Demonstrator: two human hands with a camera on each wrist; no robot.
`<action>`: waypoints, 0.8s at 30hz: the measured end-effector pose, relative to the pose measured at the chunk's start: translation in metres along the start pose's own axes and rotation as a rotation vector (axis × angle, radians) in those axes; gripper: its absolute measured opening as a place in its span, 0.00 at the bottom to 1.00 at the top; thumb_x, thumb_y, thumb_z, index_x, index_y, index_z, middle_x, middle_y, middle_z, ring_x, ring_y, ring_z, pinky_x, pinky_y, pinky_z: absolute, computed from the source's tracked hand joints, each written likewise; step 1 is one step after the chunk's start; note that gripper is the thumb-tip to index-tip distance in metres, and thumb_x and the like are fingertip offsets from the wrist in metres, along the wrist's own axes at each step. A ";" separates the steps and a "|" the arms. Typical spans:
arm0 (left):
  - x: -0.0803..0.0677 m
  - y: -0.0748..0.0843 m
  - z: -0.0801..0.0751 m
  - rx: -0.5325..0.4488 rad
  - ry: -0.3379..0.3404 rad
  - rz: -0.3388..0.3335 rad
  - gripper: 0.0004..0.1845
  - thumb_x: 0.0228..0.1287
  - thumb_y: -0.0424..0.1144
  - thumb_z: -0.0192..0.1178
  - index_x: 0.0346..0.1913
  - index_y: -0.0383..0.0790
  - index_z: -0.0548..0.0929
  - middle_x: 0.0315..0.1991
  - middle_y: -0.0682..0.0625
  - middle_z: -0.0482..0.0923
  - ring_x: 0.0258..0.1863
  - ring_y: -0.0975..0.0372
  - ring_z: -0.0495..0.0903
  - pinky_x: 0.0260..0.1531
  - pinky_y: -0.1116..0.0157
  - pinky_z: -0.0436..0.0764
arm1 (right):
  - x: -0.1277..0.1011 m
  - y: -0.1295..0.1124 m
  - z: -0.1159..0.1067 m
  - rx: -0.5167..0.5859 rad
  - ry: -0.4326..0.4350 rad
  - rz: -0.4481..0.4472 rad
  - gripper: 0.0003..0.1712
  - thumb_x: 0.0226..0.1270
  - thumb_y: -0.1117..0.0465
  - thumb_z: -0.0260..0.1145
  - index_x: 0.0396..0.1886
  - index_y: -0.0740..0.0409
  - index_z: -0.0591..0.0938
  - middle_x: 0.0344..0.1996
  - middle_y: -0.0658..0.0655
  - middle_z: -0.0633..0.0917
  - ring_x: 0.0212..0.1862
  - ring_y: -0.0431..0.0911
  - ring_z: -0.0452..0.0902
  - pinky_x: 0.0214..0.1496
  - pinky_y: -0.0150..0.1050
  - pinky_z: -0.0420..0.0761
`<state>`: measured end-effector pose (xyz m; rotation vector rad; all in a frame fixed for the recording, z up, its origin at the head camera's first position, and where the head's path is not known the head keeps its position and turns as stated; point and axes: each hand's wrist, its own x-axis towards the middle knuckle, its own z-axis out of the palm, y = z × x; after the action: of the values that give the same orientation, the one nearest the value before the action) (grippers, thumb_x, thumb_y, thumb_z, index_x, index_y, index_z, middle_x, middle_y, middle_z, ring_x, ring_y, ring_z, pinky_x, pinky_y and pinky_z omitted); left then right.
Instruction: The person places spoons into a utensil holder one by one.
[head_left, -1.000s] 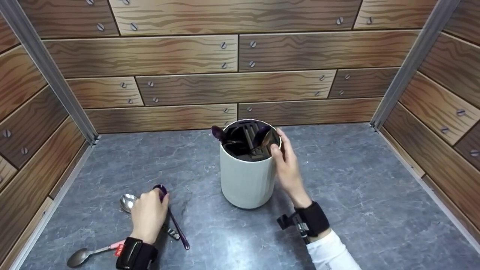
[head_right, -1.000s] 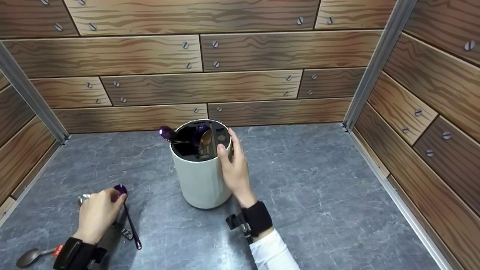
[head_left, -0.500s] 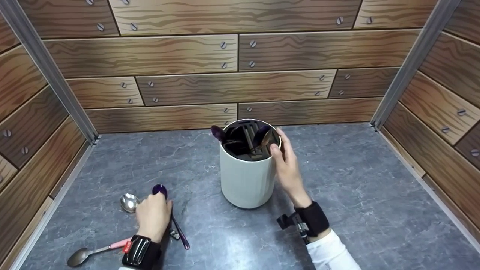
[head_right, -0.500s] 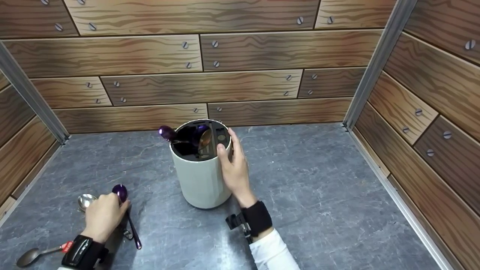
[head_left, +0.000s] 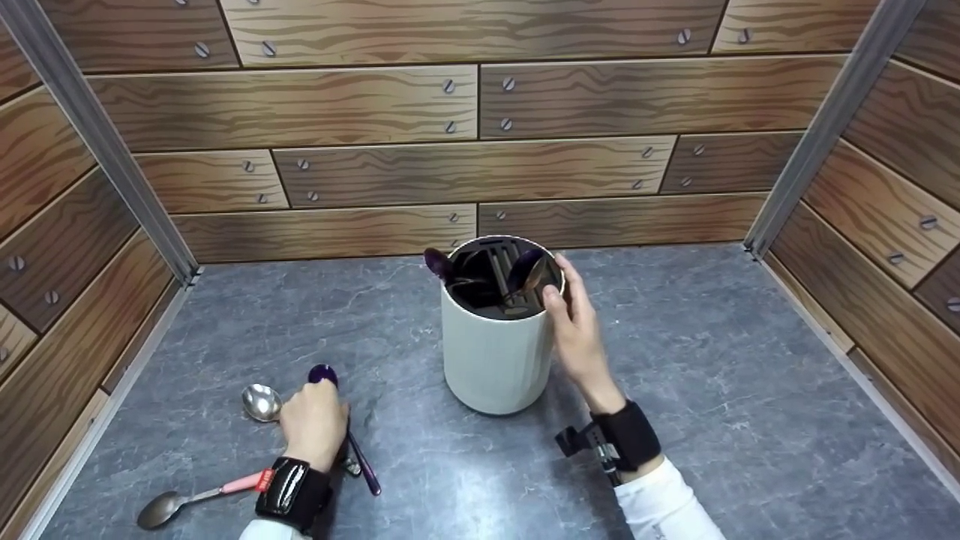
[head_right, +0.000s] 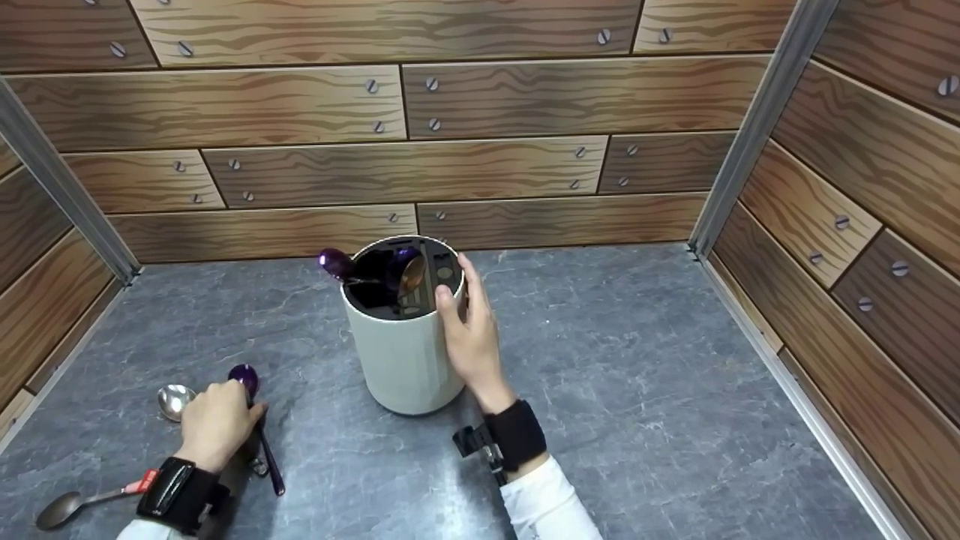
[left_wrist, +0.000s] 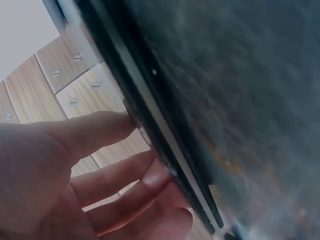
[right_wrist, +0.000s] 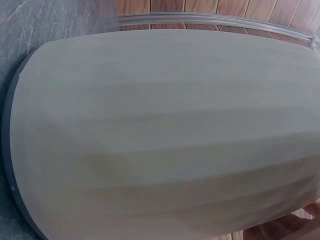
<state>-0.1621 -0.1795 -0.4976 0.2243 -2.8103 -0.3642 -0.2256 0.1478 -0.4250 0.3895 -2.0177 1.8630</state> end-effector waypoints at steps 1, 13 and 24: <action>0.000 0.000 0.000 -0.009 0.004 -0.005 0.15 0.55 0.34 0.74 0.34 0.22 0.82 0.32 0.25 0.86 0.29 0.35 0.87 0.26 0.42 0.85 | 0.000 0.000 0.000 -0.002 0.001 0.002 0.32 0.82 0.64 0.52 0.81 0.67 0.61 0.81 0.69 0.65 0.83 0.58 0.60 0.86 0.36 0.61; 0.009 0.005 0.005 -0.135 -0.030 -0.119 0.06 0.53 0.30 0.64 0.29 0.27 0.81 0.33 0.24 0.86 0.31 0.32 0.87 0.26 0.40 0.83 | -0.001 0.003 -0.005 0.026 0.001 0.001 0.32 0.83 0.66 0.51 0.82 0.68 0.59 0.82 0.68 0.63 0.84 0.58 0.58 0.79 0.22 0.62; 0.012 0.009 -0.003 -0.538 -0.210 -0.140 0.06 0.61 0.36 0.64 0.35 0.38 0.90 0.27 0.47 0.90 0.26 0.57 0.87 0.34 0.61 0.83 | 0.000 0.000 0.000 0.026 -0.006 0.006 0.32 0.82 0.65 0.51 0.81 0.67 0.60 0.81 0.68 0.64 0.83 0.57 0.60 0.85 0.34 0.62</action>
<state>-0.1740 -0.1740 -0.4891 0.2723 -2.7697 -1.2115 -0.2258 0.1478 -0.4254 0.3970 -2.0019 1.8958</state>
